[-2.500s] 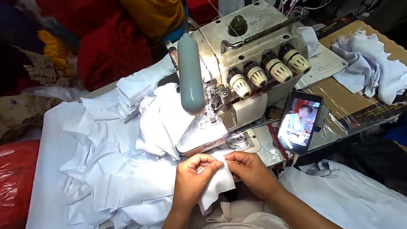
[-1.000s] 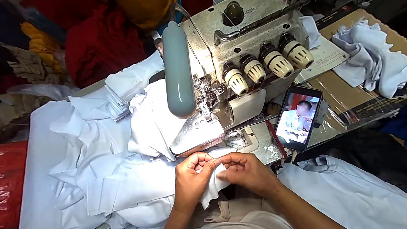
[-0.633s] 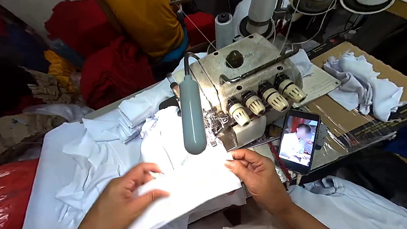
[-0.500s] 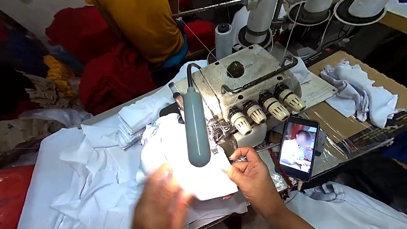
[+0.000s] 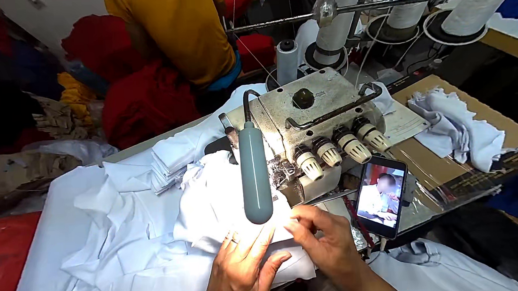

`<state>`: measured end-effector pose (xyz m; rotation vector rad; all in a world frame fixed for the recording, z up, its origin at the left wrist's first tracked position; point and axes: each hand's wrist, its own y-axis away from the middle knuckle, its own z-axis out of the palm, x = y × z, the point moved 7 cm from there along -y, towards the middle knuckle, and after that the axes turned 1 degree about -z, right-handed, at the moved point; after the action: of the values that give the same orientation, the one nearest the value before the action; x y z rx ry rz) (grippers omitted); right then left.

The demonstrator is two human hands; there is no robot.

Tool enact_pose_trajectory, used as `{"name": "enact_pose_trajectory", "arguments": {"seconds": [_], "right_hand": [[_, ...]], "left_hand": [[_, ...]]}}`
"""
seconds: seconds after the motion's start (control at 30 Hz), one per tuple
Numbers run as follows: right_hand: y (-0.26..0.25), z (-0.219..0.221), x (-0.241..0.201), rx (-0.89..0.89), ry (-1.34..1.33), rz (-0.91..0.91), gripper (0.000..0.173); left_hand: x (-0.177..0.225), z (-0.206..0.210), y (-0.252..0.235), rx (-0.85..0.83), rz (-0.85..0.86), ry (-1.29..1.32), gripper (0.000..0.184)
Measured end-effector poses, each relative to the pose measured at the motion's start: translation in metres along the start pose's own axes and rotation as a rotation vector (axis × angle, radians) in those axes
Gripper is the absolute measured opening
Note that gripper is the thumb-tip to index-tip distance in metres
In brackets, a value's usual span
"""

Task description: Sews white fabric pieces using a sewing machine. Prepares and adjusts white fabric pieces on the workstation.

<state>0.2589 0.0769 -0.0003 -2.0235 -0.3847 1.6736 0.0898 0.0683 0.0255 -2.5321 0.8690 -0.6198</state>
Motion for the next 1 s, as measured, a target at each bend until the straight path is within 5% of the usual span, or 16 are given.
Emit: {"name": "enact_pose_trajectory", "arguments": {"seconds": [0.17,0.67,1.0], "right_hand": [[0.017,0.007,-0.004,-0.06,0.184,-0.181,0.026],[0.02,0.015,0.005,-0.029,0.289,-0.223,0.034],[0.032,0.006,0.002,-0.06,0.269,-0.217,0.045]], "left_hand": [[-0.006,0.0,-0.003,0.014,0.008,0.033,0.045],[-0.02,-0.001,-0.005,0.003,-0.004,0.035,0.044],[-0.089,-0.006,-0.051,-0.1,0.028,0.1,0.042]]}}
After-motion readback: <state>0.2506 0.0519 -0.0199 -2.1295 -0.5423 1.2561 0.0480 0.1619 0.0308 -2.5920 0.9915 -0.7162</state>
